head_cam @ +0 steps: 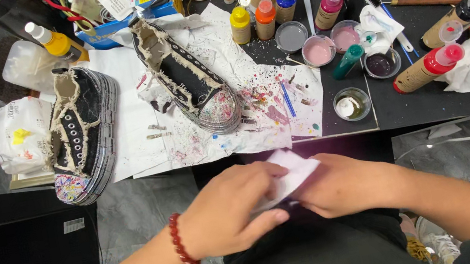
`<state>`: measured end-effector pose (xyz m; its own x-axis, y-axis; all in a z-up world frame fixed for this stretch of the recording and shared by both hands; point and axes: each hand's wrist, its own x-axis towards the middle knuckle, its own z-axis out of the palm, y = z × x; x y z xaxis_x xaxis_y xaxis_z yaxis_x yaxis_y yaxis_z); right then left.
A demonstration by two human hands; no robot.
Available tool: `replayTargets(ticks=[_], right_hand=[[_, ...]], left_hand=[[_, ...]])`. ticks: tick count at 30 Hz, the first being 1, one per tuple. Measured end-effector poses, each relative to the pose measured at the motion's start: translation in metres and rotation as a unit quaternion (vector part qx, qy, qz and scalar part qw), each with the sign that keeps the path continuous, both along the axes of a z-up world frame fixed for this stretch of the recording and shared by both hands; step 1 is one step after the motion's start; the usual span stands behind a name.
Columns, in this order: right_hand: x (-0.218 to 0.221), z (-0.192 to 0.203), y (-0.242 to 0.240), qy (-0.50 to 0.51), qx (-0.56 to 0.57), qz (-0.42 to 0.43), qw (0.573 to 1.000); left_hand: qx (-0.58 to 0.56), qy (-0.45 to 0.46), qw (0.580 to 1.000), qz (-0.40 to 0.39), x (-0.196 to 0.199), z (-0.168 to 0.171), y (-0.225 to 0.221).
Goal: The person mixes liquid from different bottles into a small container using a brush.
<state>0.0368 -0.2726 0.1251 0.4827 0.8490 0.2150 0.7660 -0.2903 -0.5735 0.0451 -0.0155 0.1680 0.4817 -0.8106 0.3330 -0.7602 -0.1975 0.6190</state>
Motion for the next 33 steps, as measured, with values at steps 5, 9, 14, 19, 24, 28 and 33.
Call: replayTargets(ticks=[5, 9, 14, 19, 24, 28, 33], right_hand=[[-0.009, -0.014, 0.005, 0.064, -0.117, -0.052, 0.99], [-0.016, -0.022, 0.005, 0.005, -0.121, -0.086, 0.989], [-0.021, -0.02, 0.005, -0.184, -0.184, -0.064, 0.964], [-0.024, -0.01, 0.015, -0.206, -0.189, -0.089, 0.956], [-0.025, 0.001, -0.004, -0.187, -0.173, -0.094, 0.962], [-0.019, -0.002, -0.026, 0.002, 0.056, -0.106, 0.993], [-0.012, -0.031, -0.018, 0.297, 0.254, 0.031, 0.92]], left_hand=[[0.102, -0.194, 0.974, 0.063, -0.006, -0.014, -0.033], [0.096, -0.21, 0.972, 0.055, 0.001, -0.014, -0.037], [0.165, -0.054, 0.979, 0.108, 0.003, -0.012, -0.047], [0.258, 0.12, 0.956, 0.079, 0.009, -0.022, -0.048], [0.266, 0.346, 0.892, 0.114, 0.042, -0.036, -0.014], [0.051, 0.393, 0.878, 0.268, 0.065, -0.041, 0.046], [-0.124, 0.315, 0.902, 0.269, 0.025, -0.074, 0.033]])
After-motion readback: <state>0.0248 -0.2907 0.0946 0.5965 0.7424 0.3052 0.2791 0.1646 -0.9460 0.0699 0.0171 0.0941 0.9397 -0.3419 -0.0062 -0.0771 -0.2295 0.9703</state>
